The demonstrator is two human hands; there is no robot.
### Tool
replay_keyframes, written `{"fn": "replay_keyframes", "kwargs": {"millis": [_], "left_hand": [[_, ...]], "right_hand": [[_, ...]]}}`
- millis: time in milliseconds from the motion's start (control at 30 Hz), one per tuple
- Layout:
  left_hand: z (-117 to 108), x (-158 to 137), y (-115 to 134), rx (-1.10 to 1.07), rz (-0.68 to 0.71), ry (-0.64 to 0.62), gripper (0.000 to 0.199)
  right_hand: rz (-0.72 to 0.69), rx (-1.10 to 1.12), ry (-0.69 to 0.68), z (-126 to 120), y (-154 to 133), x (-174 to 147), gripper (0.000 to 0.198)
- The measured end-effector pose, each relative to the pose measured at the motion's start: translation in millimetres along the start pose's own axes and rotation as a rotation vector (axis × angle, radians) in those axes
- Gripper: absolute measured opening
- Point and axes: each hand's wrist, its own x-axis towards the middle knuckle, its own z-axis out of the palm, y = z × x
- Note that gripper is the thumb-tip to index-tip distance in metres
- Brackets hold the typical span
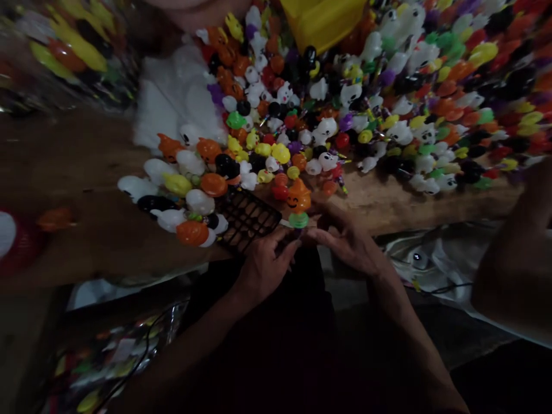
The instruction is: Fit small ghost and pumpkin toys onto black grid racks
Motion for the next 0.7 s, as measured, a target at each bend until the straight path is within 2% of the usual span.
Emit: {"fn": "replay_keyframes", "kwargs": {"millis": [67, 200, 267, 367, 500, 533, 600, 700], "left_hand": [[2, 2, -6, 0.044, 0.040, 0.047, 0.023], [4, -1, -14, 0.205, 0.144, 0.170, 0.018], [-3, -9, -10, 0.314, 0.222, 0.188, 0.019], [-34, -32, 11, 0.493, 0.337, 0.255, 0.019], [-96, -49, 40, 0.708, 0.400, 0.542, 0.024], [-109, -48, 42, 0.764, 0.446, 0.551, 0.023], [-127, -38, 36, 0.869, 0.466, 0.469, 0.025], [-135, -22, 13, 0.923, 0.412, 0.385, 0.032]], "right_hand": [[-0.039, -0.028, -0.029, 16, 7, -5, 0.022], [-0.073, 0.033, 0.082, 42, 9, -11, 0.023], [-0.062, 0.076, 0.087, 49, 6, -10, 0.021], [-0.032, 0.110, 0.111, 59, 0, -6, 0.017], [-0.053, 0.037, 0.205, 83, 4, 5, 0.014], [-0.082, 0.005, 0.213, 91, 6, 9, 0.015], [-0.149, -0.060, 0.226, 105, 10, 17, 0.018], [-0.234, -0.102, 0.267, 123, 14, 32, 0.022]]}}
